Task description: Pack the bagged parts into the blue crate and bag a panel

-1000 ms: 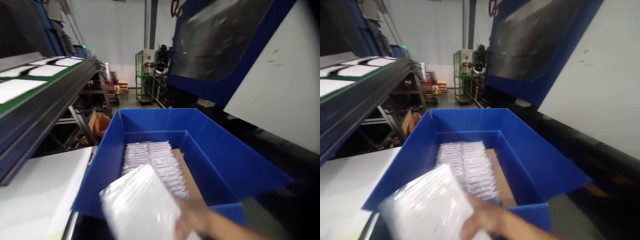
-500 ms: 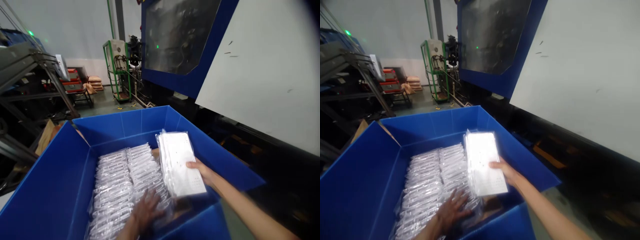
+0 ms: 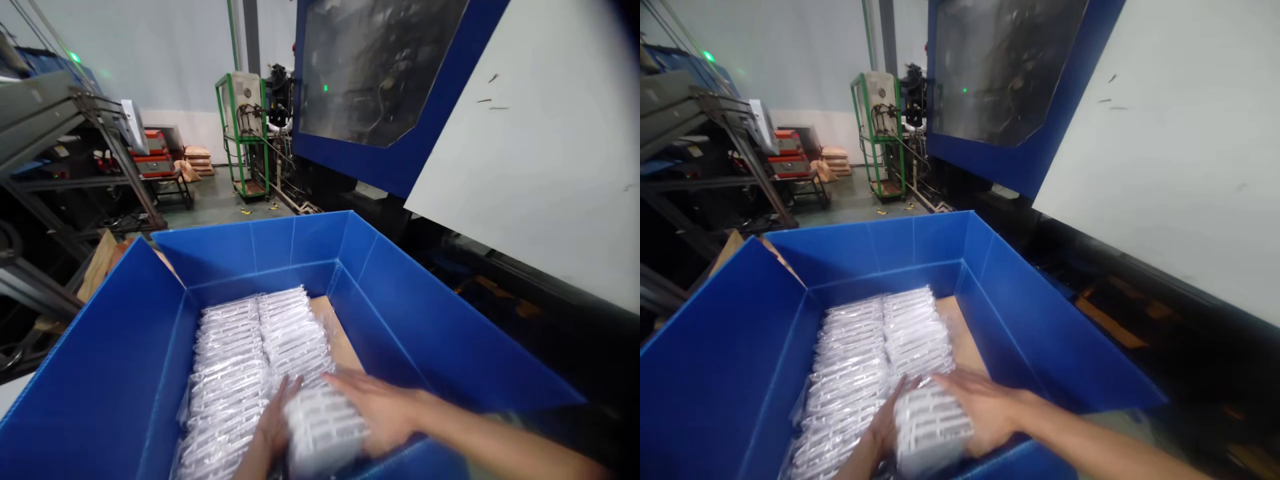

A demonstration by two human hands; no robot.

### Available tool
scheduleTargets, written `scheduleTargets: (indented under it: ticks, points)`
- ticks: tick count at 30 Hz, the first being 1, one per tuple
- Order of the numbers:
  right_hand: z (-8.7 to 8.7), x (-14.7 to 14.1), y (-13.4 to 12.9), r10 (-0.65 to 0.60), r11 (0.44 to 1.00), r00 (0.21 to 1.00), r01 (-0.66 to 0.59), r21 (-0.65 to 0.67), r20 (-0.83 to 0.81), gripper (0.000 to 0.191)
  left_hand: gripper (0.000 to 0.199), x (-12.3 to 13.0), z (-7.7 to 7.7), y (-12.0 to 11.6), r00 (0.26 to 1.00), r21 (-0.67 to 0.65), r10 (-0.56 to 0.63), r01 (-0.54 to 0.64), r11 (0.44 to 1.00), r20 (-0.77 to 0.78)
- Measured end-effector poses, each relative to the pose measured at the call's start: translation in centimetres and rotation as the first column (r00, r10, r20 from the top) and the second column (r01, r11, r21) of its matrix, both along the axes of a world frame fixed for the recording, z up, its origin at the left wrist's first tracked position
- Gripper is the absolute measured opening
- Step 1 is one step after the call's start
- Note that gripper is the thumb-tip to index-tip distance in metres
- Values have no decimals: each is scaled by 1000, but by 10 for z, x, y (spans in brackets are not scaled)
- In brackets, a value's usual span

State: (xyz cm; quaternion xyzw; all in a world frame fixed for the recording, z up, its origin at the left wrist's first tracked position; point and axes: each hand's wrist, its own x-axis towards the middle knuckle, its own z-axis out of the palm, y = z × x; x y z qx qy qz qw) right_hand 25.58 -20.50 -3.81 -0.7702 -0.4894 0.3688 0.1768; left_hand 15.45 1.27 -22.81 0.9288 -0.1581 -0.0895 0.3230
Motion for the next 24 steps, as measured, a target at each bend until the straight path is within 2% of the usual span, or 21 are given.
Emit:
scheduleTargets:
  ticks: [1,3,6,9,11,13,15,16,18,20,22,24]
  points:
    - [-10,-4,4,83,996,997,-83,-19,-4,115,50,0,-1,3,999,8,-46,46,999,7]
    - [-33,-9,10,162,983,987,-163,-81,-12,113,58,0,-3,11,990,46,-139,137,989,34]
    - [-68,-8,13,213,964,977,-213,-157,-19,107,47,-3,-6,21,984,105,-173,167,980,51]
    - [-95,-5,12,228,957,973,-217,-191,36,103,36,-5,-3,24,983,134,-180,173,976,36]
    - [-107,-4,12,206,960,975,-185,-208,86,103,33,-5,7,22,981,143,-191,187,972,13]
    - [-115,-5,13,189,961,977,-162,-225,103,104,47,-5,25,15,988,101,-153,154,983,-16]
    - [-118,-8,16,190,956,976,-160,-246,105,106,63,-6,48,6,998,13,-42,43,999,-46]
    - [-118,-10,17,182,956,977,-150,-250,109,108,63,-7,59,1,997,-34,29,-32,999,-67]
    - [-115,-14,18,86,969,994,-67,-236,70,113,56,-11,77,-10,984,-106,128,-141,984,-122]
    - [-108,-13,13,-119,972,992,105,-211,-53,113,58,-15,85,-20,975,-146,119,-147,978,-185]
    - [-99,-6,1,-327,931,929,286,-228,-172,107,71,-19,84,-28,959,-160,95,-141,977,-266]
    - [-94,5,-14,-486,856,849,415,-308,-206,98,81,-21,77,-33,933,-136,92,-147,980,-347]
